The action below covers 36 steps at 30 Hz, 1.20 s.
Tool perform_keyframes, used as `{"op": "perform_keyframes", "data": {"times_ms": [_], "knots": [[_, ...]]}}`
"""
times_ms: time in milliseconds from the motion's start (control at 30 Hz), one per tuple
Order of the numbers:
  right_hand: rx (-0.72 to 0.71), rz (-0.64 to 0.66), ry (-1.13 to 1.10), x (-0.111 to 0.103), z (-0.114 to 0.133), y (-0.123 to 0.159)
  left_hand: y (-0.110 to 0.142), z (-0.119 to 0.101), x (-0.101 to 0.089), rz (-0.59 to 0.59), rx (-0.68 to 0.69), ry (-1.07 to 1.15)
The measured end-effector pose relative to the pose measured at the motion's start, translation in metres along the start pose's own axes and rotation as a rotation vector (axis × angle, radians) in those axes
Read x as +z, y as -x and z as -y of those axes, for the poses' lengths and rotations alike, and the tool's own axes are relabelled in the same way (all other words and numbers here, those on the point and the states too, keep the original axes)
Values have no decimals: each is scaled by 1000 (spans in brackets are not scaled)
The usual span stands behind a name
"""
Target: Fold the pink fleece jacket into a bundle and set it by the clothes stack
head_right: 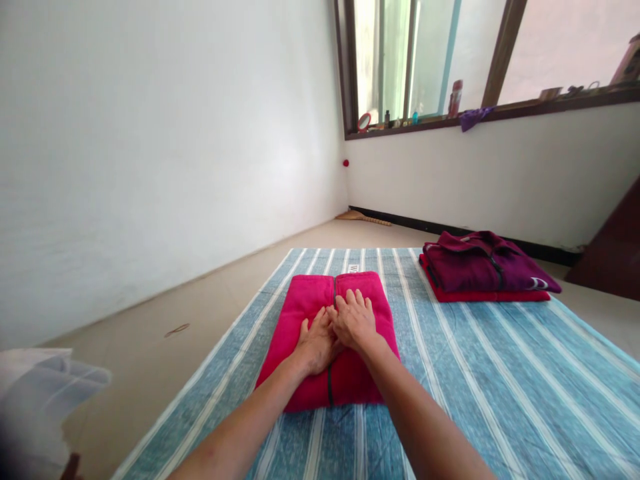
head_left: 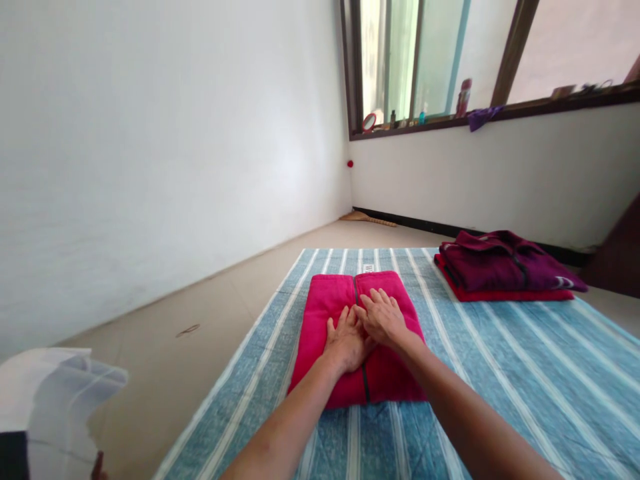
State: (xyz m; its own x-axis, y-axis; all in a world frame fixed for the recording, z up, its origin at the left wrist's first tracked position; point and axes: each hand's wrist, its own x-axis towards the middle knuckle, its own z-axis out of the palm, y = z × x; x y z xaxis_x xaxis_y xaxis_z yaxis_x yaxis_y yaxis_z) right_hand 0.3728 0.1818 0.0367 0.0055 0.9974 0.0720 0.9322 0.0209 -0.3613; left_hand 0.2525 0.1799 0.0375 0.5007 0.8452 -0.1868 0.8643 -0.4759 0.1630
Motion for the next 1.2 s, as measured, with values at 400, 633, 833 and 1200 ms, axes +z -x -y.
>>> {"op": "perform_keyframes", "data": {"times_ms": [400,633,833,1200], "knots": [[26,32,-48,24,-16,-20,-7,2,11,-48,-1,24],[74,-103,-169,10,-26,-14,-7,3,4,-30,-17,169],[230,-215,-331,-7,-69,-23,-16,18,-14,-123,3,286],[567,40,-838,-5,-118,-75,-63,116,-40,-462,-454,663]]}}
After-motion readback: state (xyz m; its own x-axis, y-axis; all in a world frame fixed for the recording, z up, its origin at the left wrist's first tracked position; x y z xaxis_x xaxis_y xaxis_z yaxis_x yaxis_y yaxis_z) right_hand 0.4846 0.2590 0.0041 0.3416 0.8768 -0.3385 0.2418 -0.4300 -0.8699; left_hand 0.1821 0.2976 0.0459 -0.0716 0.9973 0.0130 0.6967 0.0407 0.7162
